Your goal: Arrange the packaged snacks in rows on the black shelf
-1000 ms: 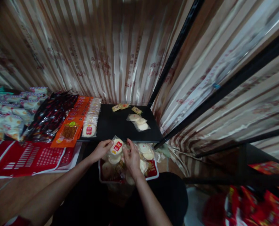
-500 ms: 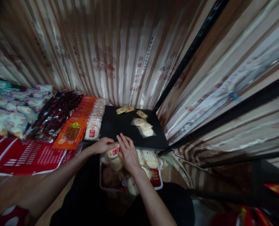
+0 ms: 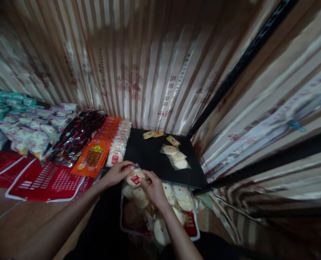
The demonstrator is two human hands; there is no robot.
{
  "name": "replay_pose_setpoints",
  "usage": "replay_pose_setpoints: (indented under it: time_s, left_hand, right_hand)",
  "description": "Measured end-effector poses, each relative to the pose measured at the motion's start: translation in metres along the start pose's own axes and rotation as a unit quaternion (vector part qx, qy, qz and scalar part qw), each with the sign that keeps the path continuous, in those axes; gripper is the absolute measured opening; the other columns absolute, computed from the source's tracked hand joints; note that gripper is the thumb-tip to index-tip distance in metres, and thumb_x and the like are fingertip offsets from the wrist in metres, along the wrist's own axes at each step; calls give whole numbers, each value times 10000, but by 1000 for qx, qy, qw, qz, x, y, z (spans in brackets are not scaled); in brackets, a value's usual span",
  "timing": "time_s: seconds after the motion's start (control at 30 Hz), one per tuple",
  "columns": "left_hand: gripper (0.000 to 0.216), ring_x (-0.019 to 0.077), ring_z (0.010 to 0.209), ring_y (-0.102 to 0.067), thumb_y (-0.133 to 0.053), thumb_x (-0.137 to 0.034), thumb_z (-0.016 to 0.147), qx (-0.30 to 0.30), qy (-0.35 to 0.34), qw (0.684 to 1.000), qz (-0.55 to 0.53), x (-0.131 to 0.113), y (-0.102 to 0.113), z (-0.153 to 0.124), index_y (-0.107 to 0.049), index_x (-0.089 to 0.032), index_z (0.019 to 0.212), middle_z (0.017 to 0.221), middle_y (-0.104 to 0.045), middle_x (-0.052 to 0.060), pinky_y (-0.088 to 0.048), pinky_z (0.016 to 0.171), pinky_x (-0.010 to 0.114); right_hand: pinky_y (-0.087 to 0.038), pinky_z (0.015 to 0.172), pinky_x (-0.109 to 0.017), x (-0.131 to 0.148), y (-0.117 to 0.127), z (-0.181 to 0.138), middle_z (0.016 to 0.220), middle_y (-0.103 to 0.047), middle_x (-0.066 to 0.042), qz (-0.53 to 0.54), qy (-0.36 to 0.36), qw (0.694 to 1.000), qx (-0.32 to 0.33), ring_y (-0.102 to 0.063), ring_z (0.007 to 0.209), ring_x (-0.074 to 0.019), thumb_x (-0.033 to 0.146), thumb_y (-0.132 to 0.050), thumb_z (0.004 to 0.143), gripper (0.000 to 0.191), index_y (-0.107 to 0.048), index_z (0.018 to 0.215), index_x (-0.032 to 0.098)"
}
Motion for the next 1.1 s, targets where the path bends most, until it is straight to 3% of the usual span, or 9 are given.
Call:
replay_pose_setpoints:
  time_s: [0.13, 0.23, 0.33, 0.57, 0.7, 0.83, 0.97, 1.1]
  left_hand:
    - [363, 213, 1090, -521, -469, -251, 807, -169, -39, 981, 90, -14, 28, -15, -551, -176, 1152, 1191, -551, 103, -456, 904, 349]
    - [360, 241, 1226, -411, -432, -179, 807, -231, -70, 958, 156, -30, 31, -22, -550, -180, 1147, 1281, -477, 114, -368, 1024, 422]
    - [353, 256, 1281, -344, -441, -153, 790, -236, -79, 953, 172, -34, 20, -16, -570, -205, 1115, 1347, -427, 96, -317, 1063, 454]
    - [387, 256, 1263, -384, -387, -233, 848, -188, 32, 980, 63, -3, -3, 40, -549, -143, 1188, 1345, -455, 130, -311, 1072, 435]
    - [373, 268, 1320, -299, -383, -243, 855, -210, 19, 976, 45, -5, 2, 77, -574, -158, 1164, 1378, -436, 104, -254, 1099, 461]
    - [364, 242, 1290, -365, -392, -252, 851, -193, 33, 980, 15, 4, 6, 119, -582, -166, 1150, 1342, -481, 95, -248, 1108, 426]
    - [380, 220, 1280, -394, -357, -262, 872, -176, 84, 980, -28, 26, 11, 156, -555, -166, 1182, 1342, -489, 93, -249, 1107, 387]
    - [398, 245, 1270, -408, -347, -287, 884, -165, 75, 982, -46, 41, 16, 187, -531, -139, 1205, 1340, -489, 126, -263, 1094, 417]
  right_hand:
    - [-462, 523, -256, -19, -9, 16, 733, -666, -22, 134, -81, 987, -36, -564, 584, -150, 457, -685, 627, 381, -671, 888, 179]
    - [-436, 499, -236, -24, -10, 31, 663, -646, -8, 179, -110, 976, -64, -552, 557, -138, 469, -715, 582, 386, -666, 824, 172]
    - [-431, 505, -229, -28, -6, 47, 655, -648, -9, 204, -136, 965, -92, -560, 566, -135, 456, -727, 567, 360, -661, 774, 168]
    - [-421, 504, -208, -25, 9, 100, 664, -641, 2, 235, -151, 951, -134, -526, 521, -94, 404, -728, 555, 314, -622, 726, 162]
    - [-435, 514, -234, -21, 22, 145, 693, -649, -8, 172, -117, 965, -158, -551, 538, -119, 411, -664, 613, 343, -608, 843, 163]
    - [-463, 557, -270, -18, 35, 190, 727, -678, -34, 18, -79, 978, -190, -609, 613, -169, 395, -584, 687, 291, -610, 873, 173]
    - [-467, 659, -291, -14, 38, 229, 778, -688, -33, -127, -58, 972, -191, -636, 737, -191, 368, -568, 732, 238, -619, 887, 194]
    - [-457, 696, -299, -5, 30, 259, 812, -690, -61, -243, -48, 955, -166, -641, 793, -202, 337, -534, 785, 204, -623, 889, 187]
Point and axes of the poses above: each hand's wrist, its own z-axis towards the middle knuckle, its own y-axis out of the back of the hand, x = y × z, the point moved 10 cm from there along z, towards the middle knuckle
